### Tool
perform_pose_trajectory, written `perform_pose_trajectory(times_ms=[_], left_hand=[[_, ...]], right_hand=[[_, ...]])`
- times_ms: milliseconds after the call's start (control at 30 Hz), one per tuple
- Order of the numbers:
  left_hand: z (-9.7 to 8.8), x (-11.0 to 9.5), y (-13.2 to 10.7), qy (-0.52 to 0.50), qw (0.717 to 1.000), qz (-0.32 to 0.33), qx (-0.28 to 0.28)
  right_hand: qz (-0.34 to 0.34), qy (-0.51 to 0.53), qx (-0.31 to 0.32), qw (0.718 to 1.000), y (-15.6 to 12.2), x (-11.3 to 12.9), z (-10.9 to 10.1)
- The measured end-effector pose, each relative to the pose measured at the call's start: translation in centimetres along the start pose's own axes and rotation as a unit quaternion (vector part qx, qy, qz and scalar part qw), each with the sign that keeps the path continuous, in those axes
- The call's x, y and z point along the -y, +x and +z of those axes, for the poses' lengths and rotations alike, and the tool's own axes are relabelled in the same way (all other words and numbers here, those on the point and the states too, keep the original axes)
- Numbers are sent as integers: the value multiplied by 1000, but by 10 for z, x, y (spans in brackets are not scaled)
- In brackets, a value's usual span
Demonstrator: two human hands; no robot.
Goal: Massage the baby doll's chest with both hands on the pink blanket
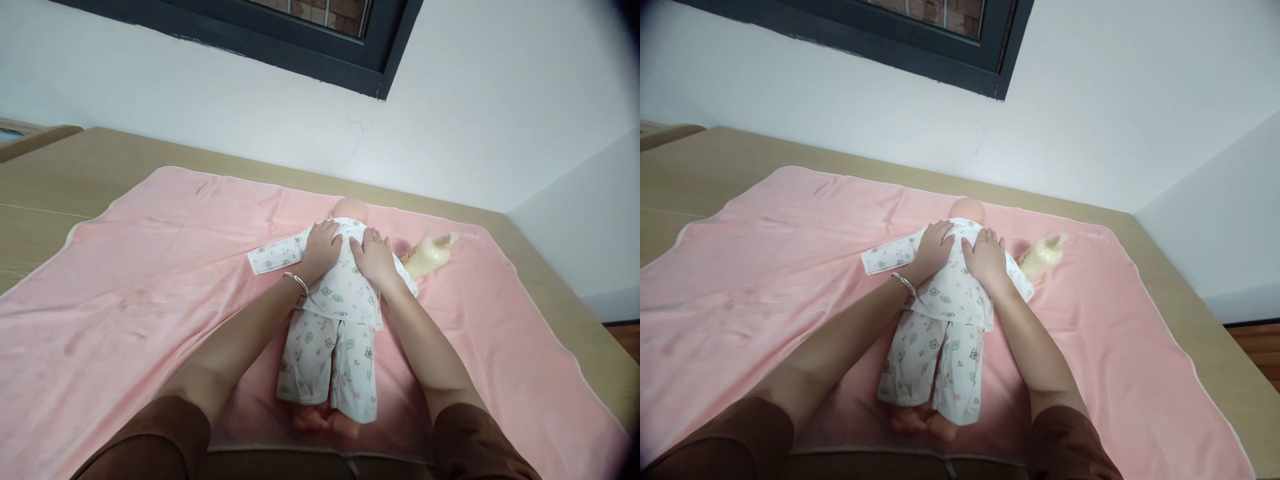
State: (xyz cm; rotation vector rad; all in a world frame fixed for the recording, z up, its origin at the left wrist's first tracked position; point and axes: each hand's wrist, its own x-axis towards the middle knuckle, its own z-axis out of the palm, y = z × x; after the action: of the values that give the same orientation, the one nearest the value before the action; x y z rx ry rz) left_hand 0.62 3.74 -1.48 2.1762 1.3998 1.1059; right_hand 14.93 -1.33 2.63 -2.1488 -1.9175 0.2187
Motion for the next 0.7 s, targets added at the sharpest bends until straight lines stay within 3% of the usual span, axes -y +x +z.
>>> perform_pose_trajectory(times_ms=[367, 500, 700], left_hand=[[-9, 3, 2, 63, 994, 17, 90], [-20, 0, 8, 67, 986, 19, 151], [-35, -25, -10, 166, 971, 81, 149]], right_hand=[[-13, 73, 0, 997, 8, -12, -3], [-28, -4, 0, 1000, -7, 0, -10], [-91, -122, 9, 988, -45, 24, -21]])
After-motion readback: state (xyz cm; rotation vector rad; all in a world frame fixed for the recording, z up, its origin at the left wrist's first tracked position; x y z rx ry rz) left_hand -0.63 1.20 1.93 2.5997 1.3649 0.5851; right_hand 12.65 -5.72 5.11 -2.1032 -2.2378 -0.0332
